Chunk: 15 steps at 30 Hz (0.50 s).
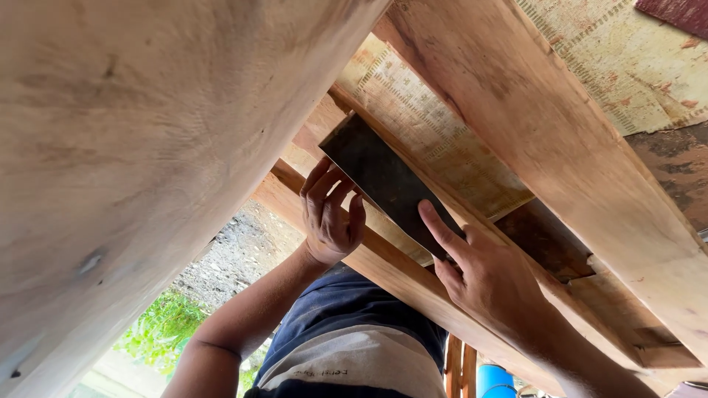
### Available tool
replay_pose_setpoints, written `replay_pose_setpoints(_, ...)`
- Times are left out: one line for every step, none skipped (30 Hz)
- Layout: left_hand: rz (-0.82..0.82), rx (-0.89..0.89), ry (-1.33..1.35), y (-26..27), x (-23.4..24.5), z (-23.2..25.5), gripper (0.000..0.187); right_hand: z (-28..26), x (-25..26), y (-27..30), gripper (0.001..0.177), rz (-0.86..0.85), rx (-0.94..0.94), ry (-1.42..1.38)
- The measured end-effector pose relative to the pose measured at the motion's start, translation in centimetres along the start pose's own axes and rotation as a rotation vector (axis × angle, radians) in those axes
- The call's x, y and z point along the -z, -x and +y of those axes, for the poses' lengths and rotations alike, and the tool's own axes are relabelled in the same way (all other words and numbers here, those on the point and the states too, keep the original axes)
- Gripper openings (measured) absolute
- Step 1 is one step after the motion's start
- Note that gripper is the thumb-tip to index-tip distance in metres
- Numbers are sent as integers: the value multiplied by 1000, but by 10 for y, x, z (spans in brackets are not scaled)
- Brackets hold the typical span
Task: The person smooths the surface of a wooden frame using a sanding block and a hand plane. They alternate between sanding the flat surfaces and planing the edges and corners of the wood structure.
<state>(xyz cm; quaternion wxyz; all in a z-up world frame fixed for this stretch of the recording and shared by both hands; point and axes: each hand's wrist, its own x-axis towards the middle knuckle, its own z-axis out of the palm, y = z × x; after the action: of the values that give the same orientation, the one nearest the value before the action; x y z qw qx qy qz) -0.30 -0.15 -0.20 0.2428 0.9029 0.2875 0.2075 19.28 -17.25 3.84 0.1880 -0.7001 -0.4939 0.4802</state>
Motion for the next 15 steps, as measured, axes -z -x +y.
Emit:
replay_pose_setpoints(2, 7, -5, 1, 0, -1, 17, 1, -1, 3, 80, -17, -13, 34)
replay_pose_setpoints(4, 14, -11, 2, -1, -1, 17, 2, -3, 5, 80, -33, -26, 68)
replay_pose_setpoints(3, 13, -12, 0, 1, -2, 17, 1, -4, 0, 80, -33, -25, 66)
replay_pose_setpoints(-5, -4, -25, -2, 1, -3, 18, 0, -6, -4, 79, -9, -7, 65)
replay_pose_setpoints(-18, -18, -32, -2, 2, -1, 19, 0, -7, -6, 77, 11, 4, 61)
replay_pose_setpoints(-24, -14, -28, 1, 2, 1, 19, 0, -9, 0, 77, 7, -2, 58)
replay_pose_setpoints(-24, -13, -30, 1, 1, 0, 20, 2, -9, 1, 77, 25, 13, 63)
replay_pose_setpoints(-25, -11, -33, 0, 2, -2, 20, 2, -10, 2, 77, 44, 27, 68)
replay_pose_setpoints(-23, -11, -37, 1, 2, -3, 20, 1, -10, -1, 77, 45, 32, 68)
replay_pose_setpoints(-22, -12, -45, 1, 1, -4, 20, 1, -11, -4, 78, 38, 26, 79)
replay_pose_setpoints(-31, -9, -44, 5, 1, -2, 20, 0, -12, -2, 78, 26, 9, 88)
replay_pose_setpoints(-38, -5, -39, 5, 2, -2, 20, -2, -10, -3, 78, 21, 1, 85)
replay_pose_setpoints(-32, -7, -36, 3, 2, -2, 20, -3, -7, -5, 77, 24, 11, 89)
replay_pose_setpoints(-26, -8, -33, 1, 2, -2, 20, -5, -5, -8, 76, 27, 21, 94)
replay_pose_setpoints(-20, -13, -35, -1, 1, -2, 20, -4, -4, -6, 76, 32, 25, 97)
